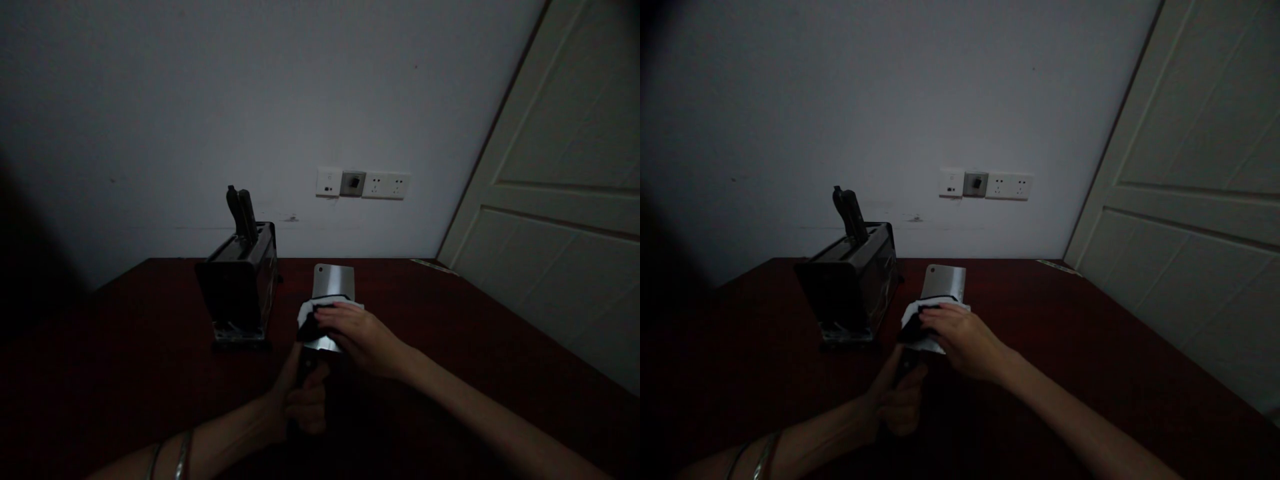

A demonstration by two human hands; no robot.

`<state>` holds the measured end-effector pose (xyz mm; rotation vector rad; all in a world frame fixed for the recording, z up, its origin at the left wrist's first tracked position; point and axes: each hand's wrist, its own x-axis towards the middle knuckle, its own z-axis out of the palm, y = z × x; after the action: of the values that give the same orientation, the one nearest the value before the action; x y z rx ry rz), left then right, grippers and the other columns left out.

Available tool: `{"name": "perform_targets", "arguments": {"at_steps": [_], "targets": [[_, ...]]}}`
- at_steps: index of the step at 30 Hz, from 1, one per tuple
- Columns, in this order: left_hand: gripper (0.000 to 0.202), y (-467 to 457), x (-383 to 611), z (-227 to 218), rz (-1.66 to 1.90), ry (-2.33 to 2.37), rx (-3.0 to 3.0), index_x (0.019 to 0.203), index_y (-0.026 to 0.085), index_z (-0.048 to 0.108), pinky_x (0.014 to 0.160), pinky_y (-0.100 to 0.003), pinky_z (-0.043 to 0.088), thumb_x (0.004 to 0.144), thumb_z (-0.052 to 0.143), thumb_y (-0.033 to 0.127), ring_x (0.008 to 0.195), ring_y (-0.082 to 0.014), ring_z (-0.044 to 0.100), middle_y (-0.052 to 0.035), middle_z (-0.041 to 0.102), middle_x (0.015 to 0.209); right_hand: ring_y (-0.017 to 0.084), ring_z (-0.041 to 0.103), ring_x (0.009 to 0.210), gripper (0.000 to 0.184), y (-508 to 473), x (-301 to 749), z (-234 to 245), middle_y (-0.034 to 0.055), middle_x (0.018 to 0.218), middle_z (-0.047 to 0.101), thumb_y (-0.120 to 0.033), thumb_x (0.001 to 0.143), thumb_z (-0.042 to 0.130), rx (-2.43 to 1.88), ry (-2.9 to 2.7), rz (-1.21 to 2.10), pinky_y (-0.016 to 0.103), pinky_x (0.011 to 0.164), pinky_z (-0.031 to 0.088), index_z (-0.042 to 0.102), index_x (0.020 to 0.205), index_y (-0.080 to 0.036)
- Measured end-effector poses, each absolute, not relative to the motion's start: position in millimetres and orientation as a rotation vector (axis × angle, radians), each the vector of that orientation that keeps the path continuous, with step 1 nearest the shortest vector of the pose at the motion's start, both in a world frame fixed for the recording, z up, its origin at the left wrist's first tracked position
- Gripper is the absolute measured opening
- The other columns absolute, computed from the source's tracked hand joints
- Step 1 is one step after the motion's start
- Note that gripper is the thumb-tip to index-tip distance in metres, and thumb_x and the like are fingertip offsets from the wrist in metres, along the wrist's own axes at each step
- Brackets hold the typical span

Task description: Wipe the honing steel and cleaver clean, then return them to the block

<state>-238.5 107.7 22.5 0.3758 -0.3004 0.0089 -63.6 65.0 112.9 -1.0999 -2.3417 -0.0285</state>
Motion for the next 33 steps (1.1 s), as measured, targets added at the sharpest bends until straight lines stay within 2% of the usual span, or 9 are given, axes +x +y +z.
{"name": "perform_targets", "arguments": {"at_steps": [3, 7, 11, 16, 19, 24, 29, 33], "targets": [[0.069, 106.1, -239.7, 27.9, -0.012, -0.229, 0.406, 0.052, 0.017, 0.045, 0.031, -0.018, 0.023, 0.084, 0.010, 0.067, 0.017, -0.0034, 0.012, 0.0072, 0.026, 0.027, 0.018, 0.049, 0.118, 0.032, 93.5, -46.2, 123.1, 0.0085, 0.124, 0.057, -0.017, 0.088, 0.042, -1.189, -2.255, -0.191, 0.043, 0.104, 0.035, 0.054, 0.118, -0.018], [0.071, 104.6, -240.3, 32.4, -0.011, -0.218, 0.425, 0.052, 0.017, 0.046, 0.029, -0.018, 0.021, 0.083, 0.008, 0.068, 0.016, -0.0033, 0.010, 0.0077, 0.024, 0.026, 0.021, 0.050, 0.118, 0.033, 115.0, -35.4, 131.9, 0.0090, 0.124, 0.057, -0.019, 0.089, 0.041, -1.255, -2.197, -0.288, 0.047, 0.103, 0.035, 0.054, 0.119, -0.019], [0.072, 105.2, -240.2, 32.3, -0.014, -0.228, 0.407, 0.052, 0.016, 0.046, 0.030, -0.018, 0.021, 0.084, 0.006, 0.067, 0.016, -0.0035, 0.011, 0.0075, 0.024, 0.026, 0.019, 0.049, 0.118, 0.032, 99.0, -48.4, 122.5, 0.0095, 0.124, 0.057, -0.018, 0.088, 0.041, -1.218, -2.253, -0.213, 0.046, 0.103, 0.035, 0.054, 0.118, -0.018], [0.060, 108.4, -238.4, 23.1, -0.001, -0.294, 0.372, 0.059, 0.016, 0.051, 0.030, -0.018, 0.021, 0.088, 0.020, 0.059, 0.018, -0.0029, 0.009, 0.0087, 0.028, 0.028, 0.016, 0.046, 0.121, 0.036, 49.8, -73.9, 99.9, 0.0083, 0.125, 0.056, -0.010, 0.085, 0.042, -1.105, -2.376, -0.010, 0.041, 0.107, 0.031, 0.052, 0.118, -0.016], [0.059, 109.9, -237.6, 17.5, -0.019, -0.324, 0.366, 0.061, 0.016, 0.051, 0.031, -0.019, 0.021, 0.087, 0.022, 0.062, 0.018, -0.0034, 0.010, 0.0085, 0.029, 0.029, 0.015, 0.045, 0.121, 0.037, 39.8, -74.9, 96.9, 0.0079, 0.127, 0.055, -0.011, 0.085, 0.042, -1.096, -2.390, 0.053, 0.040, 0.107, 0.032, 0.049, 0.121, -0.017], [0.070, 108.7, -240.6, 23.8, -0.019, -0.202, 0.420, 0.052, 0.017, 0.043, 0.034, -0.019, 0.020, 0.082, 0.008, 0.069, 0.019, -0.0045, 0.012, 0.0063, 0.028, 0.027, 0.017, 0.047, 0.120, 0.034, 78.4, -43.9, 111.1, 0.0075, 0.126, 0.055, -0.016, 0.088, 0.041, -1.155, -2.270, -0.066, 0.044, 0.105, 0.034, 0.052, 0.119, -0.020], [0.069, 105.8, -242.0, 31.9, -0.002, -0.159, 0.443, 0.049, 0.017, 0.037, 0.032, -0.018, 0.019, 0.083, 0.005, 0.067, 0.019, -0.0041, 0.007, 0.0072, 0.024, 0.026, 0.020, 0.048, 0.119, 0.034, 113.4, -13.0, 123.2, 0.0086, 0.126, 0.056, -0.022, 0.090, 0.038, -1.286, -2.084, -0.186, 0.047, 0.103, 0.035, 0.051, 0.121, -0.022], [0.070, 105.5, -240.2, 31.8, -0.013, -0.206, 0.420, 0.050, 0.017, 0.040, 0.031, -0.018, 0.021, 0.084, 0.004, 0.066, 0.018, -0.0039, 0.008, 0.0071, 0.025, 0.027, 0.021, 0.045, 0.122, 0.032, 98.1, -17.9, 113.2, 0.0094, 0.127, 0.054, -0.021, 0.090, 0.039, -1.290, -2.097, -0.216, 0.048, 0.104, 0.034, 0.053, 0.119, -0.020]]}}
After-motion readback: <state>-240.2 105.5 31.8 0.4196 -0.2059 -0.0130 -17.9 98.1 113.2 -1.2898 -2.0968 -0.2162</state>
